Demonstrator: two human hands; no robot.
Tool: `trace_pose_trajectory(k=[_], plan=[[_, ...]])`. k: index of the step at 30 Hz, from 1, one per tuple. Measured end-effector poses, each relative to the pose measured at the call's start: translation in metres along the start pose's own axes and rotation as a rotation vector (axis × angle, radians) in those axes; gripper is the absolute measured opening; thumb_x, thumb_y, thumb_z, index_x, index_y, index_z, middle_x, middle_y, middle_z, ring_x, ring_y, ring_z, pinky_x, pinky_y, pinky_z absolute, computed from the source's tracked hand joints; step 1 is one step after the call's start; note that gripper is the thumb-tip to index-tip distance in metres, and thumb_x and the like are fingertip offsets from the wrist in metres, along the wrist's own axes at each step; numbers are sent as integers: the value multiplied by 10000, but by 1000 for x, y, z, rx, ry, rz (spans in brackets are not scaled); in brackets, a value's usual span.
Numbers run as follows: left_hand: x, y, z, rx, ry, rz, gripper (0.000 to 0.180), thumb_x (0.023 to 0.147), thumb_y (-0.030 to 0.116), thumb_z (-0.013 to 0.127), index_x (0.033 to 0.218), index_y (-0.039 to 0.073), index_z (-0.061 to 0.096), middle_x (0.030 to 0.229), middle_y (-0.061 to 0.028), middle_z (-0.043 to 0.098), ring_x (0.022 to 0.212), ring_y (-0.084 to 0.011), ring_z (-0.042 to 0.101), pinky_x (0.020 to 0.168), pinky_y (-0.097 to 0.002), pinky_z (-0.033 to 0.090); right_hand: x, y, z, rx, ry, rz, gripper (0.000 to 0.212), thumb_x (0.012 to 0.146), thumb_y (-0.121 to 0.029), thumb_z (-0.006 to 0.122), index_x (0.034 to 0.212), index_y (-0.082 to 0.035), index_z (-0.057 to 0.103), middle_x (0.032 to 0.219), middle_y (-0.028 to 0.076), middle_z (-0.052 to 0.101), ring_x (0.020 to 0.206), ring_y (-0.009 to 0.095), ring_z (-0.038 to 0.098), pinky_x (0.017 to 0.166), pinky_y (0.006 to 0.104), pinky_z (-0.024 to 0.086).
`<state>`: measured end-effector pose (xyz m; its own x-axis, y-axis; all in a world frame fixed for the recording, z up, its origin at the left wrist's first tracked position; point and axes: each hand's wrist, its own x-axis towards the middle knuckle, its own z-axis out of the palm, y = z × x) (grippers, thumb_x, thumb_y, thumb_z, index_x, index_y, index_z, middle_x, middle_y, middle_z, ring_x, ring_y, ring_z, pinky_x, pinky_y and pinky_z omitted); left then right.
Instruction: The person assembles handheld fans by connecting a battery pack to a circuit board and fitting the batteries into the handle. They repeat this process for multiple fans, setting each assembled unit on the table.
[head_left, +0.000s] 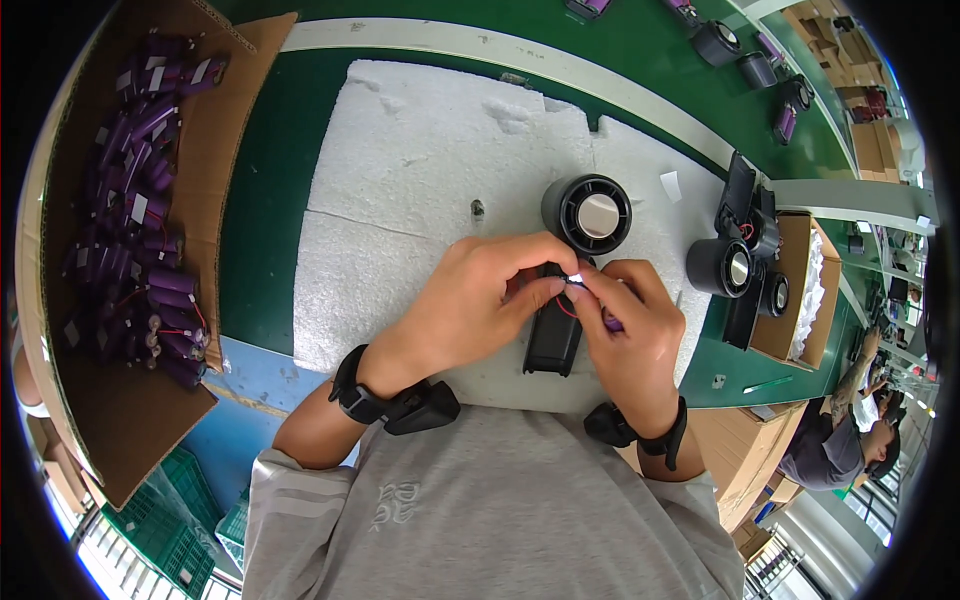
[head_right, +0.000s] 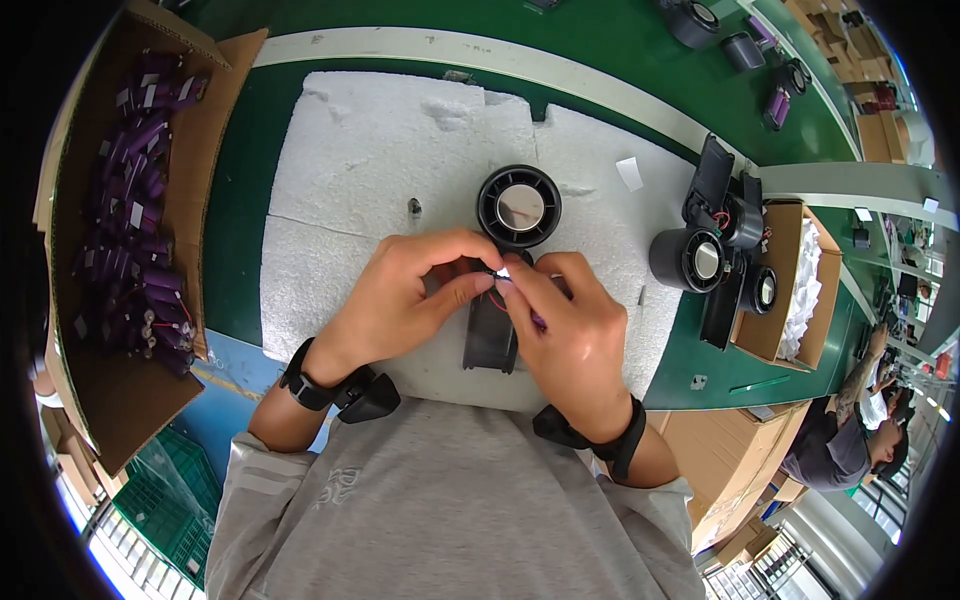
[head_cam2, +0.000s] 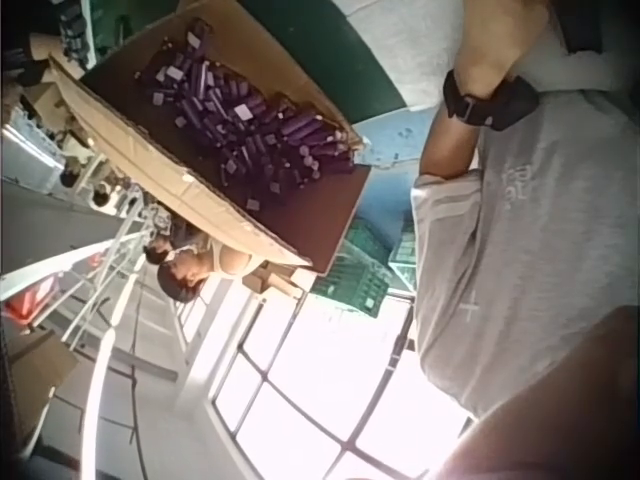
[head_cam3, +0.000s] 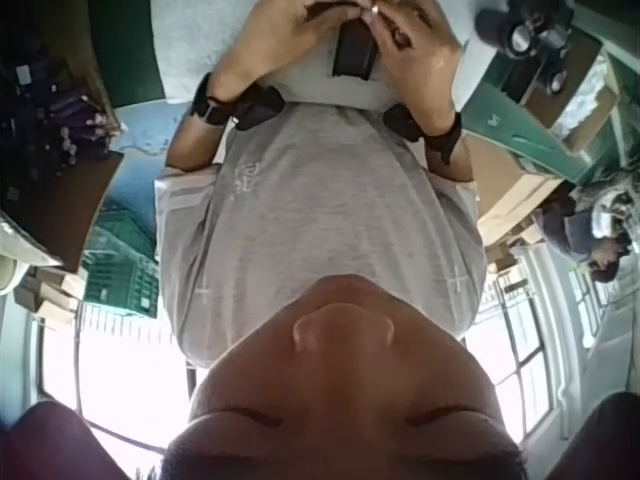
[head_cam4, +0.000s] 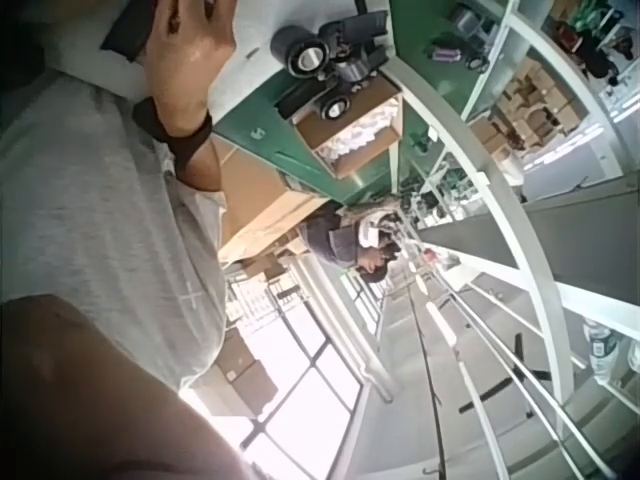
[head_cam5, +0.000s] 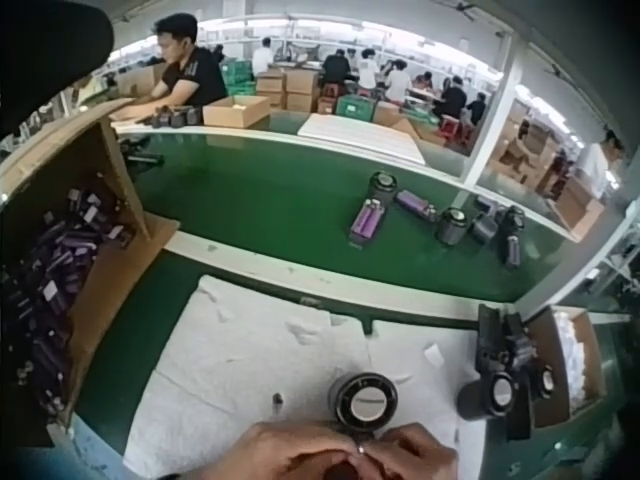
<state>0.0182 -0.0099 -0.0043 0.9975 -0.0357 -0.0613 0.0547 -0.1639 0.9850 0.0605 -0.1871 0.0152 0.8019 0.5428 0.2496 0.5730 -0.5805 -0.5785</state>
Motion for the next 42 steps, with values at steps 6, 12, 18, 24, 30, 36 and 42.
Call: trace_pose_trajectory(k=[6,12,18,24,30,36,42], plan=[[-1,-2,3,150,30,207,262,819,-16,674,1048,101,723,986,-142,679,839,-302,685,723,-335,548,6,10,-11,177,-195,259,384,760,-18,771,1118,-9,631,865,71,622,640,131,598,556,276,468],[2,1,-1,176,-17,196,286,810,8,670,1070,115,725,1021,-168,663,876,-350,660,750,-375,548,-3,16,-44,526,-441,364,474,780,-10,735,1220,-19,560,891,61,639,669,118,615,559,281,480],[1,6,-3,153,-79,91,376,757,-54,672,1082,125,737,1066,-131,662,943,-263,678,779,-312,550,-12,29,-62,610,-394,739,357,785,50,694,1129,2,611,966,77,660,735,160,644,616,300,522],[3,8,3,155,-57,64,386,738,-64,665,1070,117,740,1043,-119,666,906,-233,677,758,-286,535,-23,24,-53,-152,-155,172,193,764,66,701,951,44,659,1003,129,676,800,230,664,648,324,539],[1,10,7,171,-15,27,357,732,-68,666,1040,97,741,1017,-101,667,866,-199,666,737,-269,519,-22,23,-53,-194,-199,-213,140,719,44,728,835,47,649,1006,165,677,777,278,659,643,351,544],[0,7,10,111,52,72,312,715,-18,676,992,105,746,974,-117,683,779,-245,664,677,-307,520,-25,24,-49,-363,-220,-325,124,688,-10,686,783,40,622,1013,191,662,829,268,646,656,344,555],[-2,9,9,131,-4,23,357,727,-74,662,1042,77,732,989,-83,659,852,-156,628,732,-243,488,-23,27,-59,-193,-242,-215,116,706,2,707,789,29,631,1009,170,681,785,280,653,644,350,550]])
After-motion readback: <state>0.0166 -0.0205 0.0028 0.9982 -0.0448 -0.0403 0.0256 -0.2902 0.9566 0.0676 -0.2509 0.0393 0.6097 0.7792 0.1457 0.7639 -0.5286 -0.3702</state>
